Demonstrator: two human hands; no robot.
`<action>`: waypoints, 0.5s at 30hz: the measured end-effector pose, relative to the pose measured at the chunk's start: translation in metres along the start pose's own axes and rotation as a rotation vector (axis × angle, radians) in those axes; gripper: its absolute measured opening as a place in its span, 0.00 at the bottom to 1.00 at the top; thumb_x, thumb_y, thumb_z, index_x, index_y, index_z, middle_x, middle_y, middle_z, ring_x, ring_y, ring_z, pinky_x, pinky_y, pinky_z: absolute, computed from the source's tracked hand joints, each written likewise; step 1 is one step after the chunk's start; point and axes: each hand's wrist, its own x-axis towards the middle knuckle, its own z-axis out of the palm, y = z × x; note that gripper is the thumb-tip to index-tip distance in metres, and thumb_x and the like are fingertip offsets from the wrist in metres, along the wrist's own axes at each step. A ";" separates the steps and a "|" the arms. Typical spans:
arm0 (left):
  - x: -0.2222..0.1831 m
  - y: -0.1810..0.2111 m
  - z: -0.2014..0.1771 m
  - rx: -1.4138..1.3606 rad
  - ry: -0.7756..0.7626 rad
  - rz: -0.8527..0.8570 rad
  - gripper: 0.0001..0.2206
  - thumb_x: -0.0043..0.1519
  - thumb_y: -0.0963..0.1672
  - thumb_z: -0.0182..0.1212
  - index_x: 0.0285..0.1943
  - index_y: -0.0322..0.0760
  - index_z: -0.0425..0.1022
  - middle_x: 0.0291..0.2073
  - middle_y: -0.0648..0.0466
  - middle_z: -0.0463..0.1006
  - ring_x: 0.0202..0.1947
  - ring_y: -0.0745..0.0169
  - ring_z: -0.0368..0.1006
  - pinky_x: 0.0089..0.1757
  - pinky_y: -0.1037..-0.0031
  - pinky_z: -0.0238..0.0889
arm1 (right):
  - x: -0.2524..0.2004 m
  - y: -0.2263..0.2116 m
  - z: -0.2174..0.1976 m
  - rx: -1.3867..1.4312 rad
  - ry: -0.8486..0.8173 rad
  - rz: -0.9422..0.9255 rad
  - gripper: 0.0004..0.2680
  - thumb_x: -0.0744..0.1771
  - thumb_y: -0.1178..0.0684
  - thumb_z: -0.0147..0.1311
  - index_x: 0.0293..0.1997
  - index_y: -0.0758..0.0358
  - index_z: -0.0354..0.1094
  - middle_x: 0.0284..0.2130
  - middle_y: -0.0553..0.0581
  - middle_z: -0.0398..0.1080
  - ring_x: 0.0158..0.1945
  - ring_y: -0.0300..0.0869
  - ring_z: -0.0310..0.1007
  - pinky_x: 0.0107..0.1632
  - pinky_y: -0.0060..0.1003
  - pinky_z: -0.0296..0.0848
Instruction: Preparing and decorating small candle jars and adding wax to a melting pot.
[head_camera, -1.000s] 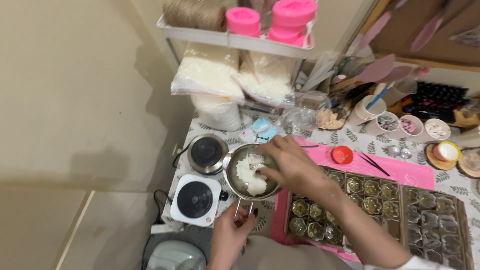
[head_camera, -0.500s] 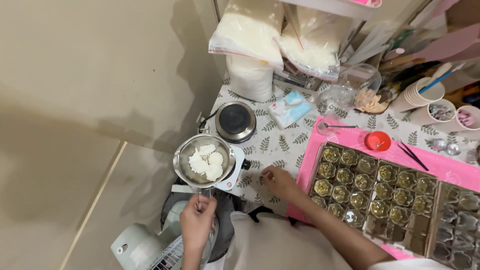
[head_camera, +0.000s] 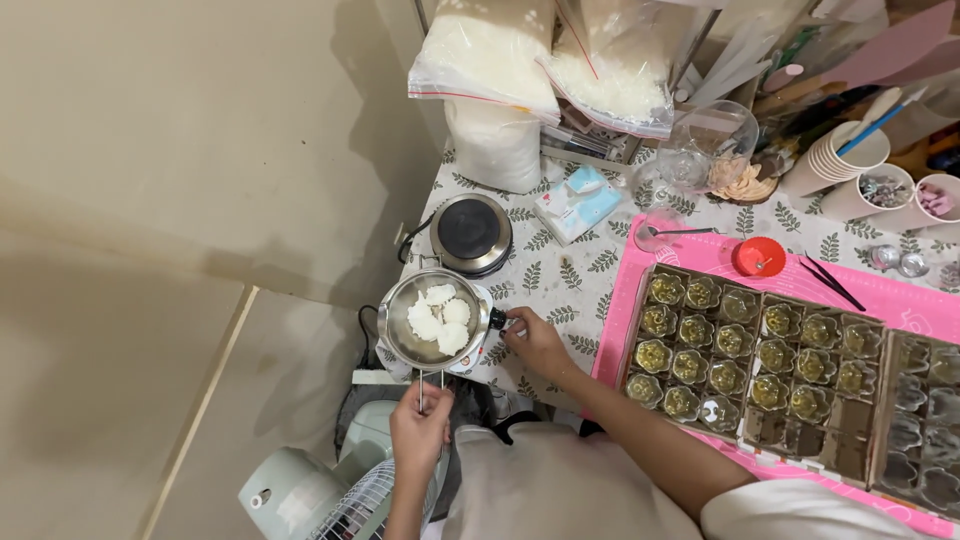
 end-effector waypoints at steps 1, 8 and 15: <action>0.000 0.000 -0.001 0.000 -0.003 0.000 0.06 0.59 0.39 0.65 0.32 0.30 0.73 0.13 0.55 0.70 0.10 0.71 0.61 0.16 0.76 0.51 | -0.002 -0.002 -0.001 0.000 0.002 0.001 0.16 0.65 0.56 0.57 0.59 0.62 0.65 0.35 0.54 0.77 0.32 0.38 0.76 0.38 0.35 0.75; 0.006 0.007 -0.010 0.073 -0.058 0.004 0.04 0.58 0.39 0.64 0.32 0.30 0.74 0.14 0.55 0.71 0.10 0.71 0.61 0.16 0.77 0.52 | -0.005 -0.014 -0.007 0.009 0.002 0.028 0.15 0.65 0.55 0.57 0.58 0.63 0.66 0.33 0.54 0.77 0.31 0.38 0.76 0.37 0.35 0.75; 0.012 0.012 -0.019 0.170 -0.112 0.048 0.05 0.57 0.39 0.64 0.33 0.29 0.75 0.15 0.55 0.72 0.10 0.72 0.62 0.16 0.77 0.54 | -0.003 -0.101 -0.060 -0.023 0.138 0.318 0.17 0.67 0.59 0.46 0.65 0.61 0.58 0.30 0.58 0.72 0.30 0.48 0.74 0.36 0.45 0.78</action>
